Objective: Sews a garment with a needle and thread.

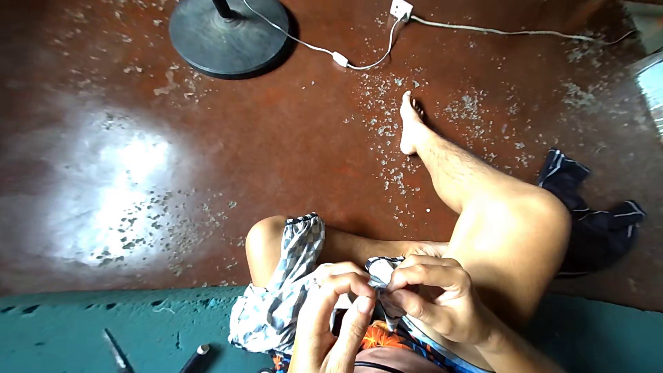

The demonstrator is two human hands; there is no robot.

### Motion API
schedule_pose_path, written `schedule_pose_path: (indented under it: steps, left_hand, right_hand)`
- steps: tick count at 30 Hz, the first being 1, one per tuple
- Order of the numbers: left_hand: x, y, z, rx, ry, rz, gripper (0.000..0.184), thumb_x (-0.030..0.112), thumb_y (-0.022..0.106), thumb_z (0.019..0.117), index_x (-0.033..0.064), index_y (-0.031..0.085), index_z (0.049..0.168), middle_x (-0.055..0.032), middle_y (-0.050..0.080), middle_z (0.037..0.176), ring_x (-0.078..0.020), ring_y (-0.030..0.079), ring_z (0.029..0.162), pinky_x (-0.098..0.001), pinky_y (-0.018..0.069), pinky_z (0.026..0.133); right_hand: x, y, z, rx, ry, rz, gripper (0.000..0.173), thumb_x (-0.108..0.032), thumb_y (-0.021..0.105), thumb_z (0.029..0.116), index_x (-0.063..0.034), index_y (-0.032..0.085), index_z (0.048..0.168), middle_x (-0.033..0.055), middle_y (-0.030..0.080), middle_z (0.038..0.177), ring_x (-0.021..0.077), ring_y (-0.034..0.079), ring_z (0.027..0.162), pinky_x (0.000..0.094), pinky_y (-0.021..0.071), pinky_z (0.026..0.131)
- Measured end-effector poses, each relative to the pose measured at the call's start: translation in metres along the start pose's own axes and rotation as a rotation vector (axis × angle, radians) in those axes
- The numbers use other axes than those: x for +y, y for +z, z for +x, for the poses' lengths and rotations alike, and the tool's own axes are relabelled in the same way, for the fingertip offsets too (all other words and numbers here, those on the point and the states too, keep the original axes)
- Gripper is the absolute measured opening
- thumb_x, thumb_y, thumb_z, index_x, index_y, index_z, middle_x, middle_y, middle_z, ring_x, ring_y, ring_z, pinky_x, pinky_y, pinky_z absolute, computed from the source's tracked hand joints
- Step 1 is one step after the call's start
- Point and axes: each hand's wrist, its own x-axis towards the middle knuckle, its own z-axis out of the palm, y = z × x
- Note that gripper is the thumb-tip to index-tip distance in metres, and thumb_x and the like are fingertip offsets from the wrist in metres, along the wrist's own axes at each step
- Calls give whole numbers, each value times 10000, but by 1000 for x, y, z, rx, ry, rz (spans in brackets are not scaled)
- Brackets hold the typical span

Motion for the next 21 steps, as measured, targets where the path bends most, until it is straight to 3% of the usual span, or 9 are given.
schedule_pose_path:
  steps: [3, 6, 9, 13, 21]
  left_hand:
    - [0, -3, 1, 80, 27, 22, 159, 345, 503, 1072, 266, 634, 1028, 170, 578, 1080, 64, 501, 1135, -118, 379, 967]
    - [0, -9, 2, 86, 89, -44, 164, 316, 482, 1084, 267, 639, 1090, 170, 637, 1178, 25, 553, 1208, -182, 420, 1050]
    - [4, -12, 2, 76, 117, -154, 174, 284, 465, 1094, 241, 628, 1135, 126, 702, 1165, -34, 617, 1220, -274, 425, 1138]
    - [14, -15, 1, 107, 121, -240, 183, 251, 462, 1094, 225, 630, 1161, 84, 758, 1111, -42, 696, 1109, -229, 511, 1039]
    - [24, -28, -3, 86, 108, -260, 182, 233, 468, 1092, 212, 629, 1175, 79, 761, 1059, -30, 716, 1022, -204, 539, 965]
  right_hand:
    - [0, -1, -1, -3, 7, 6, 155, -144, 649, 999, -2, 706, 975, 27, 700, 876, -46, 627, 854, 90, 500, 776]
    - [1, -1, -1, 1, 9, -6, 159, -151, 647, 1000, -5, 705, 973, 23, 696, 873, -50, 623, 848, 86, 498, 772]
    - [0, -1, -1, 7, 9, -12, 162, -163, 657, 999, -12, 711, 973, 20, 706, 876, -47, 626, 854, 95, 493, 782]
    - [0, -1, -1, 6, 12, -8, 166, -164, 658, 1002, -9, 711, 971, 21, 705, 876, -47, 630, 864, 92, 503, 782]
    - [0, -1, -1, 6, 5, -4, 182, -174, 648, 1011, -6, 706, 972, 19, 693, 870, -52, 621, 857, 87, 494, 783]
